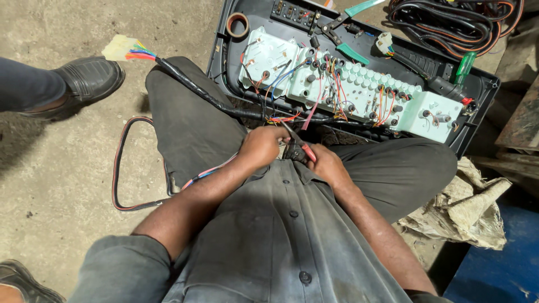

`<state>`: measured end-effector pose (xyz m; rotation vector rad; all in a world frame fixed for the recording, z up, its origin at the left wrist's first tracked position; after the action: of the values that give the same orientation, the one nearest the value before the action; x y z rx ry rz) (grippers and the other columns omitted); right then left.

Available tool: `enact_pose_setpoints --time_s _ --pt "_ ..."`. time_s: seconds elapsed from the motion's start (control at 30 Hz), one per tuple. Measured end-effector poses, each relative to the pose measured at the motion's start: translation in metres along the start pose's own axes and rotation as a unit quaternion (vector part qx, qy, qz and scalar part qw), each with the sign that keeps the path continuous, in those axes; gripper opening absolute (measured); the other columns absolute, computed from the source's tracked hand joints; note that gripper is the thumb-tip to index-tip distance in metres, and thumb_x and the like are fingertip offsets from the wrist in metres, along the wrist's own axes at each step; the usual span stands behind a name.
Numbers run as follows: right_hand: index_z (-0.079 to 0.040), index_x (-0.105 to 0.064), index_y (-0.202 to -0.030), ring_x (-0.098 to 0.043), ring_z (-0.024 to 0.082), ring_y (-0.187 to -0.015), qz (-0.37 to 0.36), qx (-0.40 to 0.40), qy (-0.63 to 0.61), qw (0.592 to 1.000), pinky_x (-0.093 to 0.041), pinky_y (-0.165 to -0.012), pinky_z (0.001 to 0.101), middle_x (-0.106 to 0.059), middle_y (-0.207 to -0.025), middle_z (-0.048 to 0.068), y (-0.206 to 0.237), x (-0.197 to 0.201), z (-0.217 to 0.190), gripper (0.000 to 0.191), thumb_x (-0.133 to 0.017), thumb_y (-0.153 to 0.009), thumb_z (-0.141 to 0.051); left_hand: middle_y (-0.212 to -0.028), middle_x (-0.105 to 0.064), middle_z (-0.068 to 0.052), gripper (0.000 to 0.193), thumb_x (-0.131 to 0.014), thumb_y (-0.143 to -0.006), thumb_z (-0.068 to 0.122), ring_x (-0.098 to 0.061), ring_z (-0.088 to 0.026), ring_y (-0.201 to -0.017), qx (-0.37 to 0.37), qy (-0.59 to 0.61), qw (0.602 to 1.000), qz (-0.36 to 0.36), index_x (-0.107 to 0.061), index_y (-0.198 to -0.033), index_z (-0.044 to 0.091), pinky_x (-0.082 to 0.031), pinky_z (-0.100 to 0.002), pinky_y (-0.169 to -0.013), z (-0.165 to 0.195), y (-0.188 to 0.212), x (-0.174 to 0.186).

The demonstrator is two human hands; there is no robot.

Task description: The person sits on the floor and works on an open electronics panel, stripping wire ends with pliers and connecting them to terminals. They repeatedly twist and secure wires while occasionally gesturing toward a nearby person.

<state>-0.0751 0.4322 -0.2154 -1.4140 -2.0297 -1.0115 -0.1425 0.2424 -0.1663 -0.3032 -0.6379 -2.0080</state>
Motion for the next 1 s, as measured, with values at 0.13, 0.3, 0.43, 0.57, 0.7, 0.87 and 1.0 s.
enact_pose_setpoints --time_s 0.13,0.3,0.43,0.57,0.7,0.87,1.0 --pt "-0.008 -0.070 -0.111 -0.069 0.037 -0.100 -0.103 -0.093 -0.042 0.989 -0.053 -0.087 0.0464 -0.071 -0.105 0.018 0.007 0.015 -0.007 0.030 -0.065 -0.083 -0.013 -0.091 -0.073 -0.017 0.018 -0.065 -0.085 0.016 -0.069 -0.039 -0.090 -0.052 -0.125 0.991 0.020 -0.076 -0.098 0.012 -0.051 -0.052 -0.079 0.023 0.012 0.012" --pt "-0.004 -0.068 -0.119 -0.062 0.039 -0.114 -0.110 -0.060 0.000 0.992 -0.047 -0.101 0.0452 -0.071 -0.114 0.021 0.025 0.074 -0.047 0.042 -0.061 -0.078 -0.009 -0.084 -0.073 -0.016 0.016 -0.065 -0.095 0.022 -0.067 -0.040 -0.082 -0.060 -0.164 0.983 0.055 -0.075 -0.091 0.010 -0.051 -0.052 -0.078 0.042 0.031 0.034" --pt "-0.003 -0.064 -0.122 -0.058 0.036 -0.121 -0.080 -0.079 -0.018 0.993 -0.045 -0.106 0.0432 -0.066 -0.121 0.019 0.037 0.116 -0.074 0.043 -0.060 -0.079 -0.008 -0.079 -0.069 -0.012 0.021 -0.065 -0.097 0.025 -0.066 -0.025 -0.069 0.057 0.176 0.982 0.021 -0.074 -0.105 0.008 -0.055 -0.041 -0.061 0.028 0.027 0.033" --pt "0.002 -0.062 -0.123 -0.051 0.042 -0.128 0.000 0.010 -0.017 1.000 -0.040 -0.108 0.0471 -0.057 -0.134 0.022 0.029 0.126 -0.117 0.042 -0.057 -0.082 -0.006 -0.081 -0.062 -0.006 0.020 -0.061 -0.101 0.024 -0.061 -0.012 -0.065 0.191 0.420 0.886 -0.052 -0.070 -0.107 0.008 -0.058 -0.031 -0.053 0.013 0.017 -0.004" --pt "0.004 -0.060 -0.122 -0.052 0.045 -0.124 0.023 0.047 0.018 0.998 -0.042 -0.105 0.0480 -0.055 -0.134 0.026 0.019 0.111 -0.143 0.041 -0.058 -0.082 -0.002 -0.083 -0.070 -0.003 0.020 -0.059 -0.100 0.020 -0.063 -0.011 -0.062 0.150 0.418 0.895 -0.042 -0.069 -0.104 0.003 -0.058 -0.028 -0.052 0.010 0.013 -0.014" --pt "0.007 -0.059 -0.121 -0.057 0.044 -0.120 0.077 0.075 0.048 0.993 -0.047 -0.102 0.0476 -0.056 -0.132 0.027 0.016 0.107 -0.152 0.038 -0.061 -0.084 -0.001 -0.074 -0.065 -0.001 0.017 -0.062 -0.099 0.014 -0.054 -0.009 -0.061 0.111 0.364 0.925 -0.009 -0.072 -0.099 0.000 -0.044 -0.027 -0.052 0.005 0.014 -0.006" --pt "0.005 -0.060 -0.119 -0.059 0.043 -0.114 0.088 0.093 0.060 0.990 -0.050 -0.096 0.0478 -0.058 -0.125 0.025 0.018 0.103 -0.148 0.039 -0.061 -0.081 0.000 -0.072 -0.064 0.000 0.015 -0.063 -0.098 0.013 -0.055 -0.006 -0.064 0.079 0.355 0.932 0.013 -0.072 -0.098 0.001 -0.046 -0.025 -0.059 0.010 0.012 -0.001"
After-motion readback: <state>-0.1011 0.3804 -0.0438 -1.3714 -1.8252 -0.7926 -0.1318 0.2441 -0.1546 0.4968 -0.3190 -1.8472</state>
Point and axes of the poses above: each hand's wrist, its own y-axis away from the middle knuckle, its own x-axis out of the back of the hand, z = x × y, the point moved 8 cm from there along -y, towards the middle knuckle
